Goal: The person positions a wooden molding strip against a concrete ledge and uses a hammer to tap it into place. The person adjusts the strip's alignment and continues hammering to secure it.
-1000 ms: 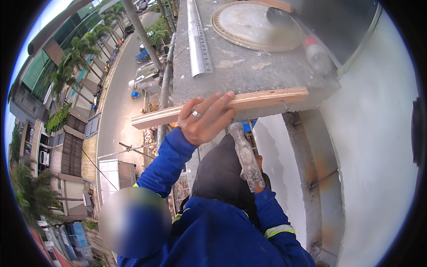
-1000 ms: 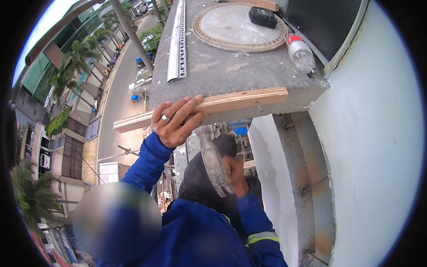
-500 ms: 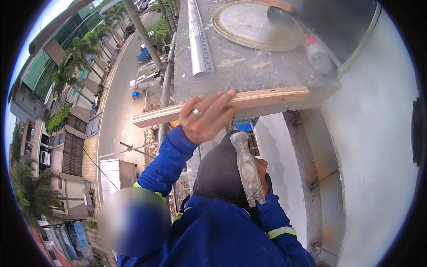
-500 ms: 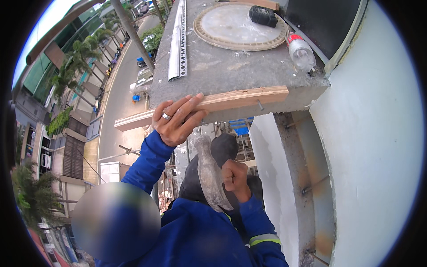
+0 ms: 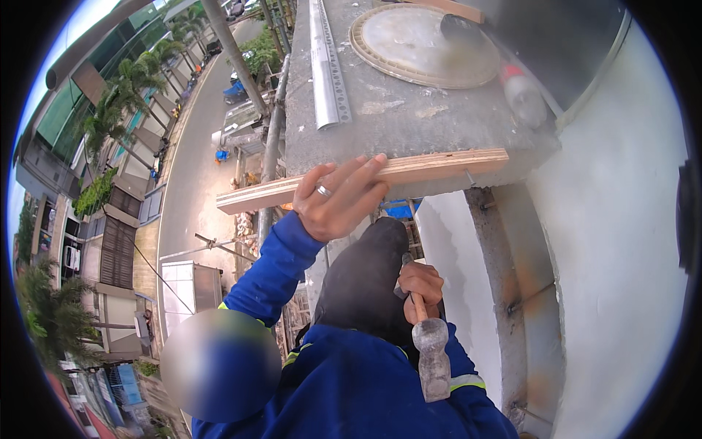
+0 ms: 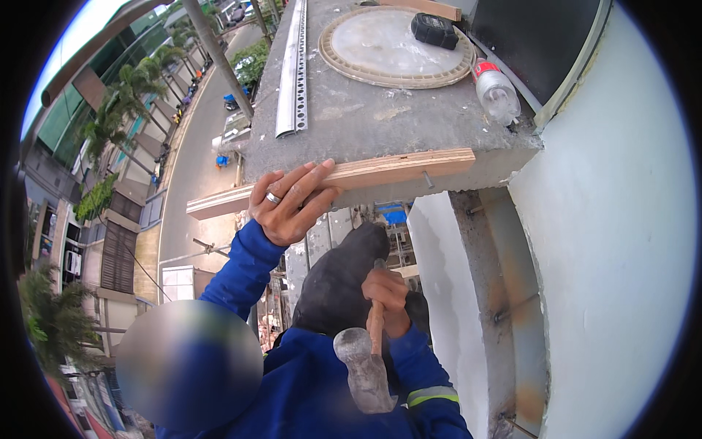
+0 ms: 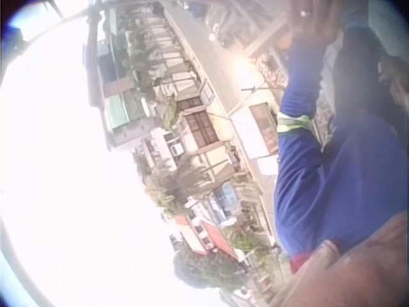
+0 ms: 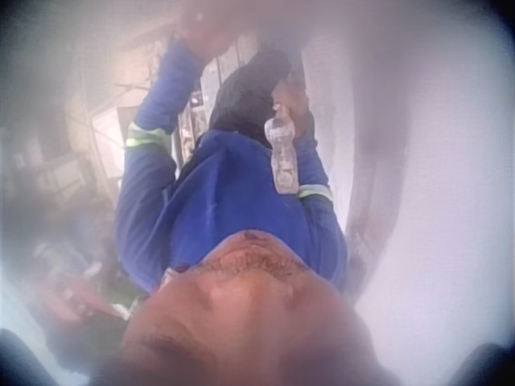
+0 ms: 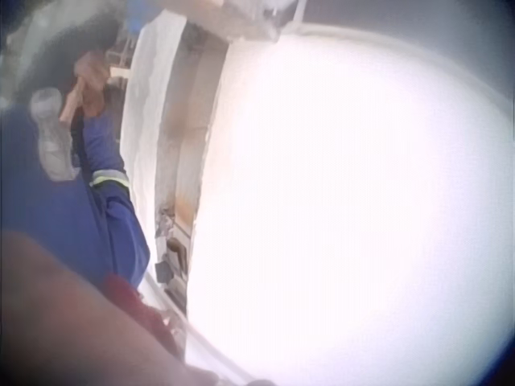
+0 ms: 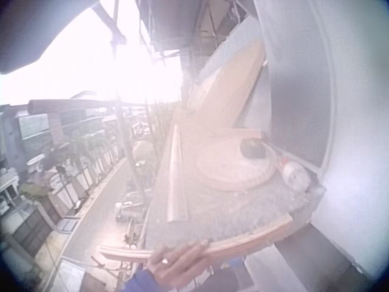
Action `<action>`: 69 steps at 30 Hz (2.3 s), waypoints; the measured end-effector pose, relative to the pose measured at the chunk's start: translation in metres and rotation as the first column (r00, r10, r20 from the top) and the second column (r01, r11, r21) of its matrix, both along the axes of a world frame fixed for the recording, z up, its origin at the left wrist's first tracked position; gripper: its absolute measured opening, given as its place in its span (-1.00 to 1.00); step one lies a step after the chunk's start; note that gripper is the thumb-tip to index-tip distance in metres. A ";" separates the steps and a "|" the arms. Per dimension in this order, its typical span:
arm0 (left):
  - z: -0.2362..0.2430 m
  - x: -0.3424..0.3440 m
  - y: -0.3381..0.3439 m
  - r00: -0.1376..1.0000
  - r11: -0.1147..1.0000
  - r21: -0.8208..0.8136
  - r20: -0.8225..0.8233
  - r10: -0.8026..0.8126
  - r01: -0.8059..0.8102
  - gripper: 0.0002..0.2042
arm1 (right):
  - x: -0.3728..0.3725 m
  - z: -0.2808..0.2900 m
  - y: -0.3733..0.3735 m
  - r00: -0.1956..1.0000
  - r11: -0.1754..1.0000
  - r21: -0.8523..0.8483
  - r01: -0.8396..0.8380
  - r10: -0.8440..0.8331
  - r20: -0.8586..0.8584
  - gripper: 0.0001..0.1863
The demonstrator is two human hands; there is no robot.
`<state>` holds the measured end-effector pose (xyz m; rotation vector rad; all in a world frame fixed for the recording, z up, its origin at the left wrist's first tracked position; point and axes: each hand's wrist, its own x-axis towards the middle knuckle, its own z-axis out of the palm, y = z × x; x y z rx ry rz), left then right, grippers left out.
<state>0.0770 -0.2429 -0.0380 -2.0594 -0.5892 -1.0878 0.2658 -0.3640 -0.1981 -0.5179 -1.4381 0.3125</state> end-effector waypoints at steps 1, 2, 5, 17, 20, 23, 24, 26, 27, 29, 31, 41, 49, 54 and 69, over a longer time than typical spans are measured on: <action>0.000 0.000 0.000 1.000 1.000 -0.005 -0.002 0.002 -0.002 -0.92 | -0.001 -0.001 0.004 0.999 1.000 0.000 0.016 -0.016 0.045 -0.47; 0.001 0.000 0.000 1.000 1.000 -0.003 -0.002 -0.002 0.002 -0.92 | 0.000 -0.001 0.005 0.999 0.992 -0.123 0.022 -0.017 0.043 -0.49; 0.002 -0.001 -0.001 1.000 1.000 -0.013 -0.003 -0.005 0.005 -0.92 | 0.002 -0.003 0.002 0.996 0.867 -0.495 0.064 -0.022 0.089 -0.51; 0.003 -0.001 -0.002 1.000 1.000 -0.012 -0.006 -0.012 0.012 -0.89 | 0.010 -0.011 -0.011 0.999 0.812 -0.583 0.036 -0.030 0.020 -0.63; 0.004 0.000 -0.002 1.000 0.999 -0.014 -0.002 -0.028 0.028 -0.86 | 0.017 -0.026 -0.013 0.995 0.866 -0.491 0.098 -0.073 0.071 -0.51; 0.004 0.001 -0.004 0.999 0.999 -0.036 0.013 -0.031 0.031 -0.80 | 0.020 -0.041 -0.006 0.999 0.852 -0.522 0.046 -0.043 0.017 -0.51; 0.005 0.000 -0.004 1.000 0.998 -0.056 0.010 -0.028 0.028 -0.76 | 0.020 -0.045 -0.002 0.999 0.857 -0.512 0.052 -0.051 0.016 -0.52; 0.006 0.000 -0.005 1.000 0.995 -0.092 0.014 -0.023 0.024 -0.69 | 0.018 -0.050 0.005 0.997 0.837 -0.542 0.077 -0.074 0.027 -0.52; 0.007 0.001 -0.005 1.000 0.994 -0.107 0.023 -0.020 0.022 -0.66 | 0.017 -0.051 0.007 0.990 0.841 -0.523 0.138 -0.125 0.060 -0.53; 0.009 0.001 -0.007 0.999 0.989 -0.148 0.047 -0.003 0.010 -0.61 | 0.013 -0.053 0.010 0.976 0.845 -0.488 0.218 -0.196 0.096 -0.54; 0.012 0.001 -0.008 0.997 0.978 -0.209 0.073 0.029 -0.013 -0.57 | 0.012 -0.056 0.012 0.974 0.852 -0.473 0.224 -0.211 0.080 -0.54; 0.021 -0.027 -0.010 0.993 0.991 -0.118 -0.104 0.056 -0.069 -0.48 | 0.025 -0.103 0.028 0.969 0.863 -0.441 0.248 -0.224 0.106 -0.60; 0.018 -0.020 -0.007 0.999 0.987 -0.159 -0.033 0.027 -0.031 -0.46 | 0.020 -0.040 0.008 0.985 0.823 -0.541 0.173 -0.146 0.093 -0.84; 0.018 -0.019 -0.006 0.998 0.982 -0.180 -0.038 0.052 -0.058 -0.46 | 0.008 -0.019 0.008 0.971 0.913 -0.330 0.237 -0.214 0.106 -0.65; 0.018 -0.019 -0.006 0.997 0.981 -0.179 -0.045 0.066 -0.073 -0.47 | -0.003 0.030 -0.002 0.996 0.995 -0.054 0.084 -0.085 -0.024 -0.67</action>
